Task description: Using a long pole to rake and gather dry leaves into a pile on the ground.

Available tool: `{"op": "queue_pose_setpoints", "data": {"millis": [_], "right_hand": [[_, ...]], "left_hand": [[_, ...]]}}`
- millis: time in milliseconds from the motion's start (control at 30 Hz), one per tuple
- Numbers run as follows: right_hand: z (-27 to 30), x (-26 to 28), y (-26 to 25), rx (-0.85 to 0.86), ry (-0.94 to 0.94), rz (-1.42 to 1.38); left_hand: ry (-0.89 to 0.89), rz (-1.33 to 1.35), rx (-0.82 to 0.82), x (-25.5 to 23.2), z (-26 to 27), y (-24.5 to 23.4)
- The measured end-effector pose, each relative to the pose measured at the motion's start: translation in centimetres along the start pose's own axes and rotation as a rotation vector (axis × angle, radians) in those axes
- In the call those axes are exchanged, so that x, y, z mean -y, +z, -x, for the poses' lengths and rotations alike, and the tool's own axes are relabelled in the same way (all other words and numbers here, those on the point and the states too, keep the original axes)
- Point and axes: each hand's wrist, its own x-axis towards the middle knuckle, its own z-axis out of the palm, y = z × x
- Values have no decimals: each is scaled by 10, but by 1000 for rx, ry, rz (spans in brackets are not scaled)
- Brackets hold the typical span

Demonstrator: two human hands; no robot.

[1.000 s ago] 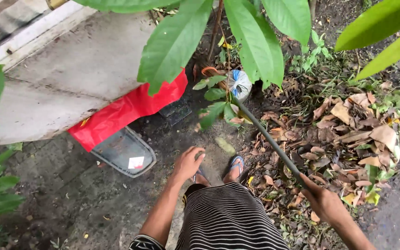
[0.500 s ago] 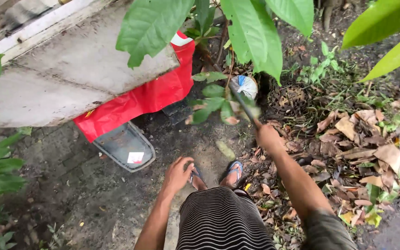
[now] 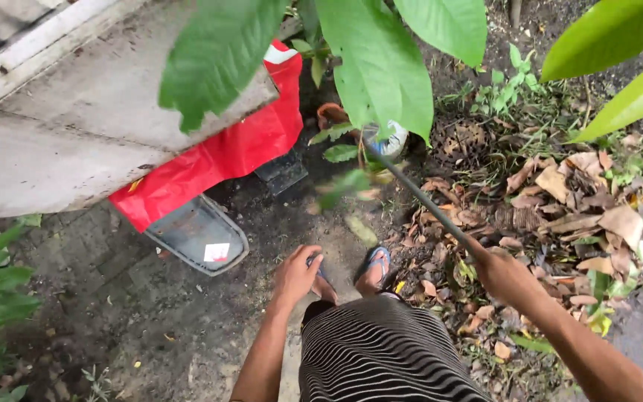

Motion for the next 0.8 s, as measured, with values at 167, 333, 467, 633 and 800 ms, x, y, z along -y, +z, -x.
{"op": "queue_pose_setpoints", "data": {"millis": [167, 333, 467, 633, 800], "right_hand": [[92, -42, 52, 137, 204, -202], [136, -31, 74, 192, 284, -162], [148, -36, 84, 214, 269, 31], [156, -19, 36, 354, 285, 271], [165, -8, 18, 312, 178, 459]], "left_hand": [[-72, -29, 132, 0, -35, 19], [-25, -66, 210, -12, -46, 30], [38, -125, 356, -44, -52, 32], [251, -257, 464, -100, -48, 46], [692, -339, 346, -104, -70, 110]]}}
